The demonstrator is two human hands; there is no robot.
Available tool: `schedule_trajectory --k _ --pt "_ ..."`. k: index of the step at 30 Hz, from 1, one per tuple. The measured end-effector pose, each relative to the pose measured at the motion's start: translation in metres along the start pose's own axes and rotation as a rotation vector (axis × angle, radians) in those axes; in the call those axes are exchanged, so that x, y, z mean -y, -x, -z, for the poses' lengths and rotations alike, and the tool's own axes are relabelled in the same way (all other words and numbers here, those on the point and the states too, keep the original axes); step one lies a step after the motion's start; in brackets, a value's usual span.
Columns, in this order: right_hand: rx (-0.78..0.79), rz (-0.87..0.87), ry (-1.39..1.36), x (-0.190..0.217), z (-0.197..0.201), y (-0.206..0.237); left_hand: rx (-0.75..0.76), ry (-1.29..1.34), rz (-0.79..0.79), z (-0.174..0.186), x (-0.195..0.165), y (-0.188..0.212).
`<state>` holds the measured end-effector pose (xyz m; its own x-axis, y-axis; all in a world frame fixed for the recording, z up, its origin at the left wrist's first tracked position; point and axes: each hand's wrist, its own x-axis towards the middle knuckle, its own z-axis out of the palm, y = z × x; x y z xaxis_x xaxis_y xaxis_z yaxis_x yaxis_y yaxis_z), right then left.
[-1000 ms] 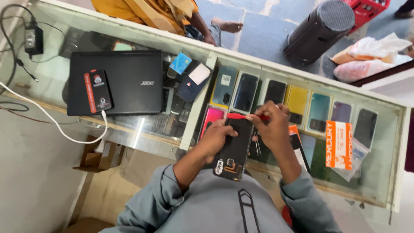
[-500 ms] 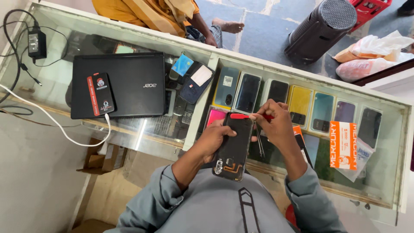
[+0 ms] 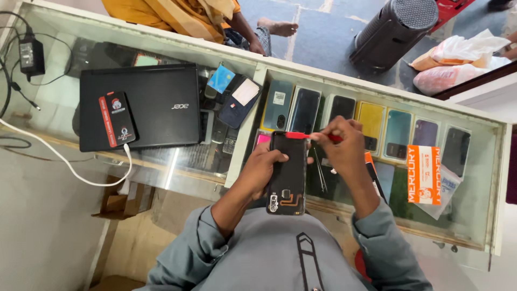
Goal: The person disassembles a smartphone by unscrewing the back cover and removing the battery. They then clean the back cover with a brush and a cloth before reattaching it to the phone body.
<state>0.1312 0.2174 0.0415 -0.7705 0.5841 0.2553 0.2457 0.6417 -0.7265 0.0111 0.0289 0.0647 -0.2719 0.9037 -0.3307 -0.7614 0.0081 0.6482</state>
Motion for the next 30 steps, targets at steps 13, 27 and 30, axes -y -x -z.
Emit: schedule_trajectory --k 13,27,30 --pt "-0.052 -0.144 -0.337 -0.010 -0.009 0.004 -0.083 0.008 -0.159 -0.003 0.015 -0.001" --pt "-0.285 -0.026 -0.518 0.005 -0.040 0.037 -0.175 -0.138 -0.338 -0.005 0.029 -0.008" --pt "-0.226 -0.156 -0.506 0.009 -0.043 0.048 -0.228 -0.108 -0.352 -0.002 0.031 -0.010"
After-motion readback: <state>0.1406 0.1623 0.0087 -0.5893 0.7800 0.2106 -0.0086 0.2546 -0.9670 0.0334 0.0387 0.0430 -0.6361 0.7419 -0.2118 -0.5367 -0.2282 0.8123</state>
